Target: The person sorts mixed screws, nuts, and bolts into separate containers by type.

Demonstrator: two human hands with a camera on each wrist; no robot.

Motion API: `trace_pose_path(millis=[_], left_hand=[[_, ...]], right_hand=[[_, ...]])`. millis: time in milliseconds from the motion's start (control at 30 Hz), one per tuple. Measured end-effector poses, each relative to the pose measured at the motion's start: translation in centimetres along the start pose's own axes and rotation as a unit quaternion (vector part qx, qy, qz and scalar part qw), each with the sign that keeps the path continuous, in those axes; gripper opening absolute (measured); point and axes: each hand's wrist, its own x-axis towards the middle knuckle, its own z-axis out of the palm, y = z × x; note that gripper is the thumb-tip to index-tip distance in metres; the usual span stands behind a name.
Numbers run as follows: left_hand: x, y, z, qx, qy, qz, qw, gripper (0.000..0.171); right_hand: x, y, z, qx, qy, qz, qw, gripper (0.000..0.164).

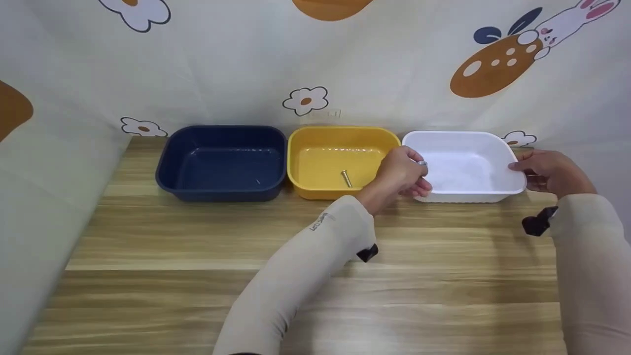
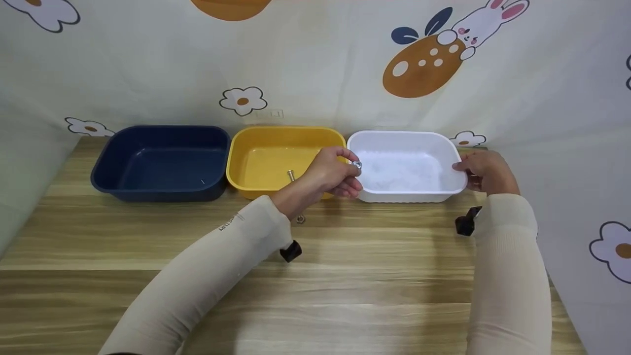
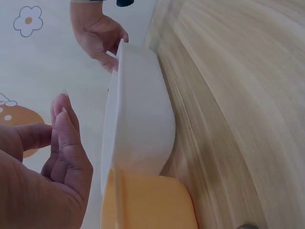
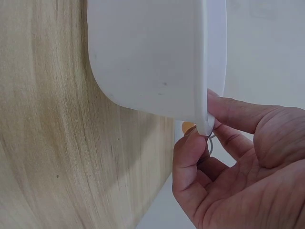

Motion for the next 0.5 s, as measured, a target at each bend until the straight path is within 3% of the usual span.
trace_pose_path(millis=[233,500], left_hand=[[1.0,0.4,1.1,0.011,0.022,-0.020,0.9995,0.016],[1.3,0.5,1.4,0.027,0.032,-0.019,0.9990,0.017]], right_hand=[[-0.1,0.1,-0.1,-0.002,-0.003,-0.005,1.000,0.009],[0.0,-0.2,0.0,-0.014,0.004,0.006,1.000,0.027]])
